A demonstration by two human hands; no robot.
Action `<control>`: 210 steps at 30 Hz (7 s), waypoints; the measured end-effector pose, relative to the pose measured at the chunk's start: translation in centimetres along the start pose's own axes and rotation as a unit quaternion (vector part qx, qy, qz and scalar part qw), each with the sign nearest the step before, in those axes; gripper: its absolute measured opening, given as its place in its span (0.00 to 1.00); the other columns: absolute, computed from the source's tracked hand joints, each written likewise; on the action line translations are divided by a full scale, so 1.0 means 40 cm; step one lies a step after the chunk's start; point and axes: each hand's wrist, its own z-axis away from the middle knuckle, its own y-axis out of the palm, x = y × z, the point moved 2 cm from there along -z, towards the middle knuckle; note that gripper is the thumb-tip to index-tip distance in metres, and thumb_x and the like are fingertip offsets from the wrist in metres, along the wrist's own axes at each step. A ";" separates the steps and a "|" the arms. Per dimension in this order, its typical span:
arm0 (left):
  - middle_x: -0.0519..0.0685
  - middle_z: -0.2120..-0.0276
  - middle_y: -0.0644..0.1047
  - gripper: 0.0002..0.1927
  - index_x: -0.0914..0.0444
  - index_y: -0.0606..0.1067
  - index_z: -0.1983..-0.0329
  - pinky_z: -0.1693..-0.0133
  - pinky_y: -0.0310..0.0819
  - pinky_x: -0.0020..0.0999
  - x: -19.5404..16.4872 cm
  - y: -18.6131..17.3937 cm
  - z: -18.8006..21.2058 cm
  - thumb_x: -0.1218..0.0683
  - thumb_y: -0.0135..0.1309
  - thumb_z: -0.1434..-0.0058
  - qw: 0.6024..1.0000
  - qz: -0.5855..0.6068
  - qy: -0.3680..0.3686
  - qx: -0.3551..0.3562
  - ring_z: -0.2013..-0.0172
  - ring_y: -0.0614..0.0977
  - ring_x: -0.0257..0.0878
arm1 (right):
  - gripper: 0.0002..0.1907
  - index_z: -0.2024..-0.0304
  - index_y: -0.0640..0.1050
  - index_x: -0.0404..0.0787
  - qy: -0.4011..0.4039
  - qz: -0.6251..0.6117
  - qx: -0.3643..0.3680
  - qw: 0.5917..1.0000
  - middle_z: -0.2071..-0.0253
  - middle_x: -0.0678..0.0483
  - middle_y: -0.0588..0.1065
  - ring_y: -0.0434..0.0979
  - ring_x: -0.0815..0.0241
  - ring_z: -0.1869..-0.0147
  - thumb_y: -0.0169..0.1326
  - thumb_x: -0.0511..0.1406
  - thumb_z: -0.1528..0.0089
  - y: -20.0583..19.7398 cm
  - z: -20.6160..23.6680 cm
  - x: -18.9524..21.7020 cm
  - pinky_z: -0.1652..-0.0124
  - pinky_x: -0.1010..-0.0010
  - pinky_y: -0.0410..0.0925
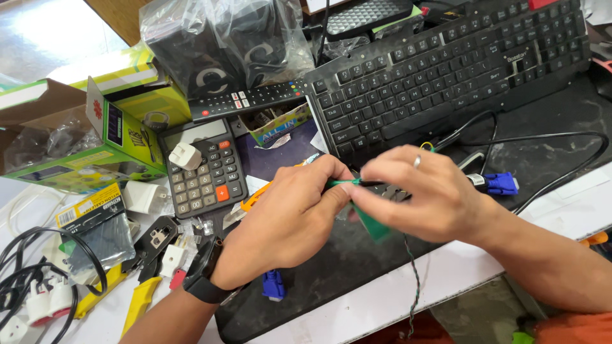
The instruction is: The person strips the outer insulation from a multi-wire cable by hand, separates and twists the exposed inner wires, then wraps the spliced section with green electrical tape, tearing the tape by hand. They briefly use a computer mouse during the work.
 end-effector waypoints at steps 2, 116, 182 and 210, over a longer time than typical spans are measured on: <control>0.52 0.72 0.82 0.09 0.65 0.76 0.60 0.67 0.74 0.38 0.004 0.000 0.001 0.54 0.50 0.34 0.999 0.036 0.003 0.009 0.70 0.84 0.46 | 0.21 0.50 0.76 0.35 -0.015 -0.036 -0.020 0.999 0.54 0.48 0.72 0.79 0.49 0.56 0.71 0.33 0.41 -0.001 0.002 0.000 0.60 0.65 0.75; 0.53 0.64 0.76 0.08 0.65 0.77 0.57 0.62 0.71 0.41 0.013 -0.010 0.007 0.63 0.58 0.40 0.958 -0.086 0.258 -0.090 0.62 0.79 0.50 | 0.17 0.52 0.82 0.40 0.075 -0.134 -0.061 0.986 0.52 0.47 0.73 0.78 0.57 0.59 0.70 0.32 0.43 -0.005 0.041 -0.042 0.62 0.70 0.72; 0.51 0.67 0.74 0.04 0.64 0.77 0.58 0.68 0.68 0.37 -0.003 0.013 0.019 0.59 0.56 0.34 0.985 -0.022 0.153 -0.077 0.68 0.76 0.45 | 0.20 0.52 0.82 0.43 -0.025 -0.062 -0.070 0.995 0.55 0.51 0.69 0.75 0.56 0.62 0.75 0.36 0.45 -0.011 0.015 -0.032 0.65 0.69 0.71; 0.50 0.60 0.69 0.24 0.61 0.75 0.36 0.60 0.71 0.39 -0.012 0.067 0.060 0.63 0.55 0.36 0.816 -0.364 0.417 -0.166 0.61 0.75 0.44 | 0.23 0.41 0.73 0.33 0.383 -0.387 -0.007 0.839 0.47 0.52 0.75 0.74 0.65 0.42 0.59 0.28 0.39 -0.025 0.051 -0.087 0.42 0.71 0.68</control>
